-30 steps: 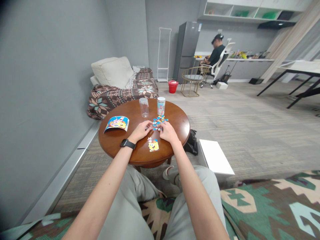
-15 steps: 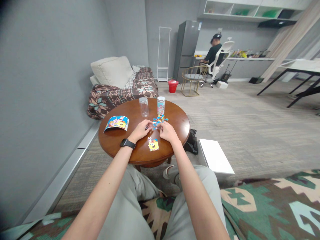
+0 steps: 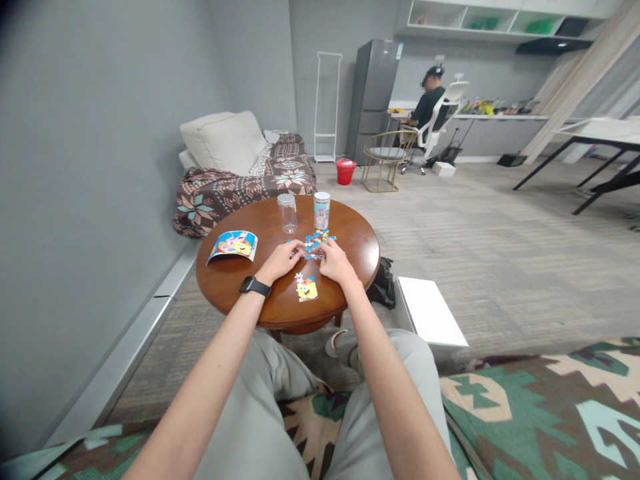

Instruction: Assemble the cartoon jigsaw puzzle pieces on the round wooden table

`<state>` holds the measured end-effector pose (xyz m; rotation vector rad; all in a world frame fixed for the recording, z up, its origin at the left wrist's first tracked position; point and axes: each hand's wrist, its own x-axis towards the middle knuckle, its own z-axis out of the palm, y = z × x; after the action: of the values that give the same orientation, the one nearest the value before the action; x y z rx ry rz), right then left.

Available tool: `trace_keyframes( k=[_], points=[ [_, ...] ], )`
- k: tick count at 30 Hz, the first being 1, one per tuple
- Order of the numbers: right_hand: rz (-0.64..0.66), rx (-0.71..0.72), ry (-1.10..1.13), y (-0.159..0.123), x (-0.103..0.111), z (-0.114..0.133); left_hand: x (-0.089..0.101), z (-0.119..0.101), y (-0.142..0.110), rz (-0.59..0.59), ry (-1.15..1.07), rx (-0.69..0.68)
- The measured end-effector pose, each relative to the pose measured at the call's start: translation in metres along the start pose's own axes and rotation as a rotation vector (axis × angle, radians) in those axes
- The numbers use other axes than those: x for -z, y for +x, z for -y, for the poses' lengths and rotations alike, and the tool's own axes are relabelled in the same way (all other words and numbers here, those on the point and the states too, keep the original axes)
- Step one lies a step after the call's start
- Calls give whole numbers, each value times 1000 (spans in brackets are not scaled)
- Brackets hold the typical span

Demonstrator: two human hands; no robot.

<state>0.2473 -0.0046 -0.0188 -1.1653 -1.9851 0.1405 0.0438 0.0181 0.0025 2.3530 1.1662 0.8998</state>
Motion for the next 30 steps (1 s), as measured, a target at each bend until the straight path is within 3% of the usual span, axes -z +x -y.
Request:
trace_keyframes(
  k=[9, 30],
  points=[
    [39, 20, 18, 2, -1, -2, 2, -1, 1, 0, 74, -59],
    [-59, 14, 20, 2, 2, 2, 3, 1, -1, 4, 24, -75]
  ],
)
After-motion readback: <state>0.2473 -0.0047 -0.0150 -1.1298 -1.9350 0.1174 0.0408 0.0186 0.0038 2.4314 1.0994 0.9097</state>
